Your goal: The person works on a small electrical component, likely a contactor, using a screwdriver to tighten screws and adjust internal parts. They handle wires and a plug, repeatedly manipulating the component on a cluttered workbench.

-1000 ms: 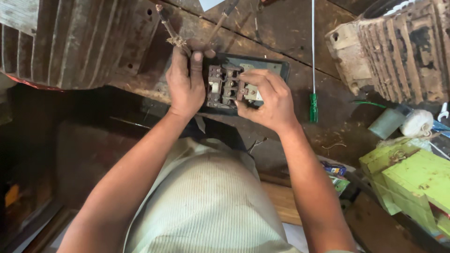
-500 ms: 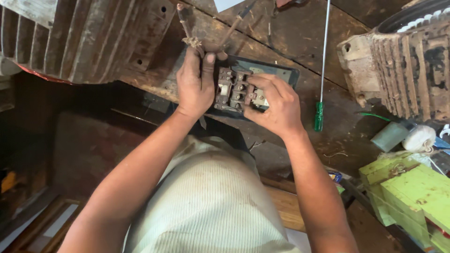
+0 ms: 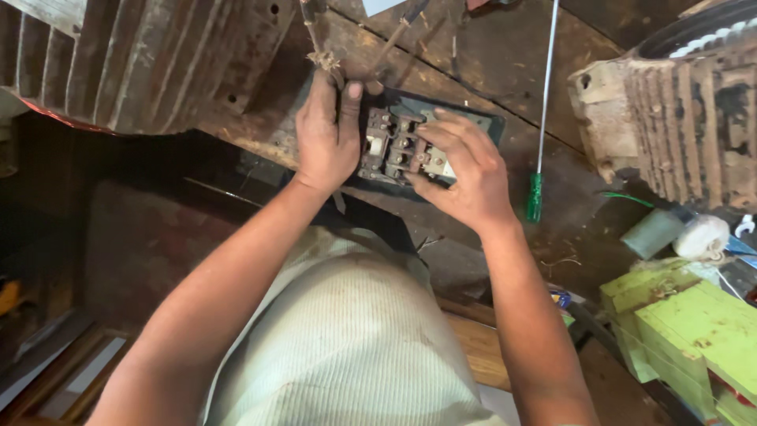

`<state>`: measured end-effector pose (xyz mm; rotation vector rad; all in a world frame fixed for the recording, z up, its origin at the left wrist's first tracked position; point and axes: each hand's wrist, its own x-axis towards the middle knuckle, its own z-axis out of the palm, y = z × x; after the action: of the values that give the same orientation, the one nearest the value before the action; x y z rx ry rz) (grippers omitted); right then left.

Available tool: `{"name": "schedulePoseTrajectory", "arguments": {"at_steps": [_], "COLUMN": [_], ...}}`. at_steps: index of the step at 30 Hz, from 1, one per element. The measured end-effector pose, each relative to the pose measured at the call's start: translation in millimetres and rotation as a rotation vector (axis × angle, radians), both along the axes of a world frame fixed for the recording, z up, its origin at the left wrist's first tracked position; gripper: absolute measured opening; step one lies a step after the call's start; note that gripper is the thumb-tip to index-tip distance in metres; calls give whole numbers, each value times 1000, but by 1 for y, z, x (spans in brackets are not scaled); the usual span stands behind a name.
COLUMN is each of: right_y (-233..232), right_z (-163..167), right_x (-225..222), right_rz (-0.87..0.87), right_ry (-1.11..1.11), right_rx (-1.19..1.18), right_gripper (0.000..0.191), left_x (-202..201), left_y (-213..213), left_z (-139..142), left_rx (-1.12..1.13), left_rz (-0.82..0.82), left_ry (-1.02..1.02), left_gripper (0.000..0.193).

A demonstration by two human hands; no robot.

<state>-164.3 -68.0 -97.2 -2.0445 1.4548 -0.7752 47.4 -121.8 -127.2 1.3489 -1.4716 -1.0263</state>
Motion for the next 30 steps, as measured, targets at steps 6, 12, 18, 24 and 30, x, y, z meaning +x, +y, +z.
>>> {"name": "schedulePoseTrajectory", "arguments": {"at_steps": [6, 12, 18, 24, 30], "right_y": [11, 60, 106, 93, 88], "right_z": [17, 51, 99, 121, 141], "right_x": [0, 6, 38, 123, 176], "right_rz": [-27, -344, -410, -226, -145], "right_ry": [-62, -27, -485, -932, -1421], "right_rx": [-14, -113, 207, 628, 484], "right_gripper": [57, 39, 29, 40, 19], "left_x": [2, 10, 55, 67, 106], "left_y": [5, 20, 91, 129, 133], "left_z": [6, 40, 119, 167, 187], "left_rx": [-32, -14, 341, 185, 118], "left_rz": [-4, 49, -117, -149, -167], "left_ry": [-26, 135, 430, 290, 471], "left_gripper": [10, 7, 14, 29, 32]}}
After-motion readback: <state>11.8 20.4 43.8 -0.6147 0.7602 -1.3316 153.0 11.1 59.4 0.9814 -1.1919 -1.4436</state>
